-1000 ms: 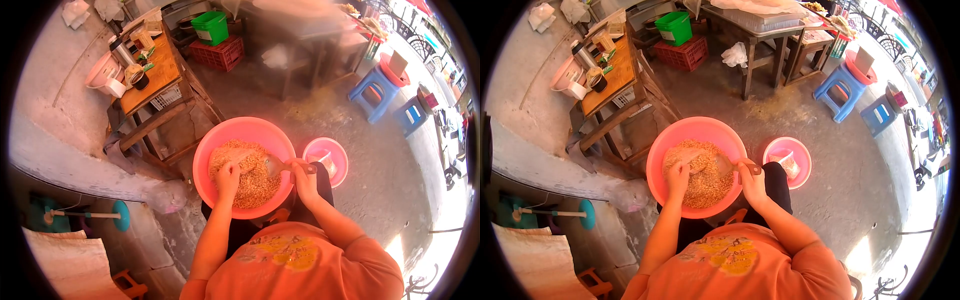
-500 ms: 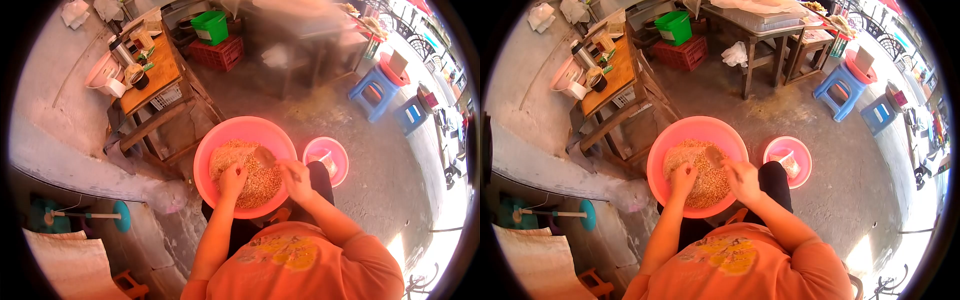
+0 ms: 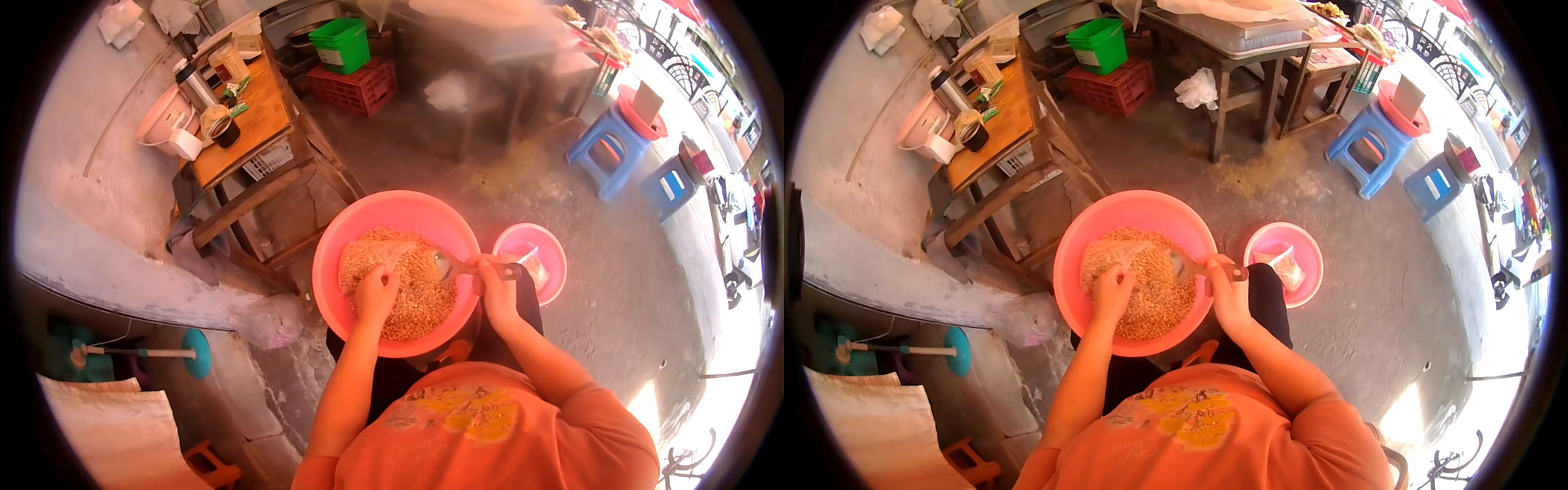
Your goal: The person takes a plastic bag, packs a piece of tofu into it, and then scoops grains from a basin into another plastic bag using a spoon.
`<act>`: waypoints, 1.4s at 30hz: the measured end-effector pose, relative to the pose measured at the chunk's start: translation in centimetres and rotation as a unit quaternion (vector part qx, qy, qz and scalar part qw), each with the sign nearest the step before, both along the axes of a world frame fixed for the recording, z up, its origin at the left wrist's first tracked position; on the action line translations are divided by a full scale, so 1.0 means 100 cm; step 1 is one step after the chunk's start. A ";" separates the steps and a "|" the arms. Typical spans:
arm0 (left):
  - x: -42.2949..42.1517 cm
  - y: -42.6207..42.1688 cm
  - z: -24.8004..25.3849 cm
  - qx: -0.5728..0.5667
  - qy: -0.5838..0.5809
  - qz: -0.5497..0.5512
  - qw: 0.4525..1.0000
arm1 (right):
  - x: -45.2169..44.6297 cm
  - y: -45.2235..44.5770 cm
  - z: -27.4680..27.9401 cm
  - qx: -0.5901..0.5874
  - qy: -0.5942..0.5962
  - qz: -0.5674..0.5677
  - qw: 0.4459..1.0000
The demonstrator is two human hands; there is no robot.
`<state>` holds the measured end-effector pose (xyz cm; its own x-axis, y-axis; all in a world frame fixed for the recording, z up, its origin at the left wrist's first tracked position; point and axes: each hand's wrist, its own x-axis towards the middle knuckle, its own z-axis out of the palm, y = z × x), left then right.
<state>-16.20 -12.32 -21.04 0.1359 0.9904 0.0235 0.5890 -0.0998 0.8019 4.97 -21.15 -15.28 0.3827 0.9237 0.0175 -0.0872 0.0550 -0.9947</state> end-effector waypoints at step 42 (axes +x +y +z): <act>-0.070 0.087 0.125 0.292 -0.099 0.148 0.940 | 0.025 -0.008 -0.012 0.055 -0.072 0.011 0.996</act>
